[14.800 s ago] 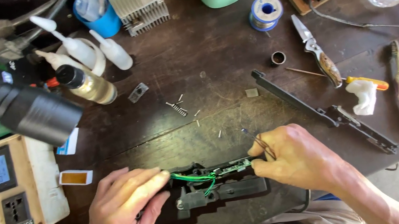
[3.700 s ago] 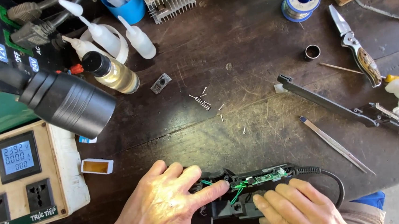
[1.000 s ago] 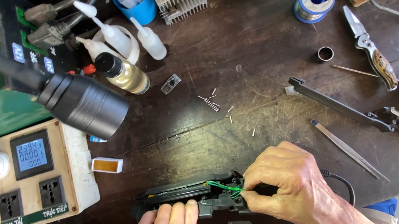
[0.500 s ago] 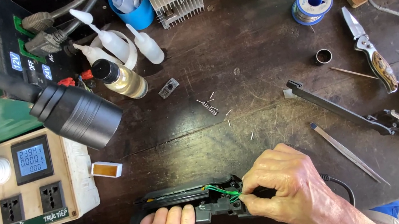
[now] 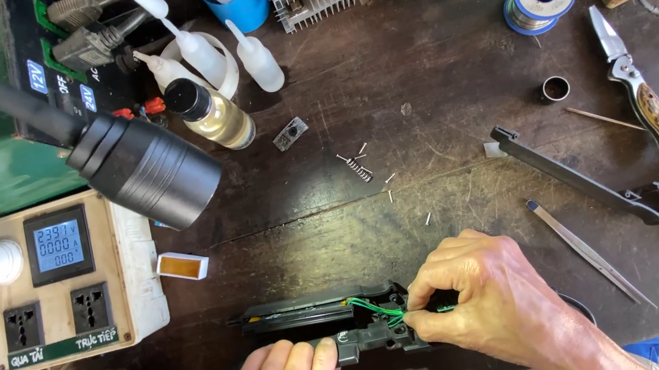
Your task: Securing internal wiring and a circuit board into the plastic housing of a hair straightener during repair.
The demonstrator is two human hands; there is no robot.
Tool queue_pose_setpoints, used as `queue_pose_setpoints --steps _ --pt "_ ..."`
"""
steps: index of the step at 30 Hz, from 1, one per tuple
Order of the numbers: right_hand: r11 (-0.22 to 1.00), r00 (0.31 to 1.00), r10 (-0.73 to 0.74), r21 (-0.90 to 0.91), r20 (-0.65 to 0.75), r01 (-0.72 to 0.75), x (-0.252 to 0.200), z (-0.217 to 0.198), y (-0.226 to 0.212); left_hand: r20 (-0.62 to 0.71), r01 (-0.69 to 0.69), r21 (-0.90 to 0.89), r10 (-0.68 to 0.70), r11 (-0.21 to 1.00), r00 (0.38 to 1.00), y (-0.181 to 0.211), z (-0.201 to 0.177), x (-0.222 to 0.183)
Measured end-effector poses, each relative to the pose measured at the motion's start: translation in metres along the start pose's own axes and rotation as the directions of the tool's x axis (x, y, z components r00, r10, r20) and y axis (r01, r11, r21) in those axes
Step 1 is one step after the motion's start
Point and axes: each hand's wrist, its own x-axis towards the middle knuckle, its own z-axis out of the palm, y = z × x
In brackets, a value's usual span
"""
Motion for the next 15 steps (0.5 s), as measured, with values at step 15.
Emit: queue_pose_setpoints --steps 15 --pt "0.995 0.993 0.098 -0.005 0.064 -0.098 0.003 -0.003 0.001 0.082 0.06 -0.065 -0.054 0.996 0.995 0.001 -0.009 -0.006"
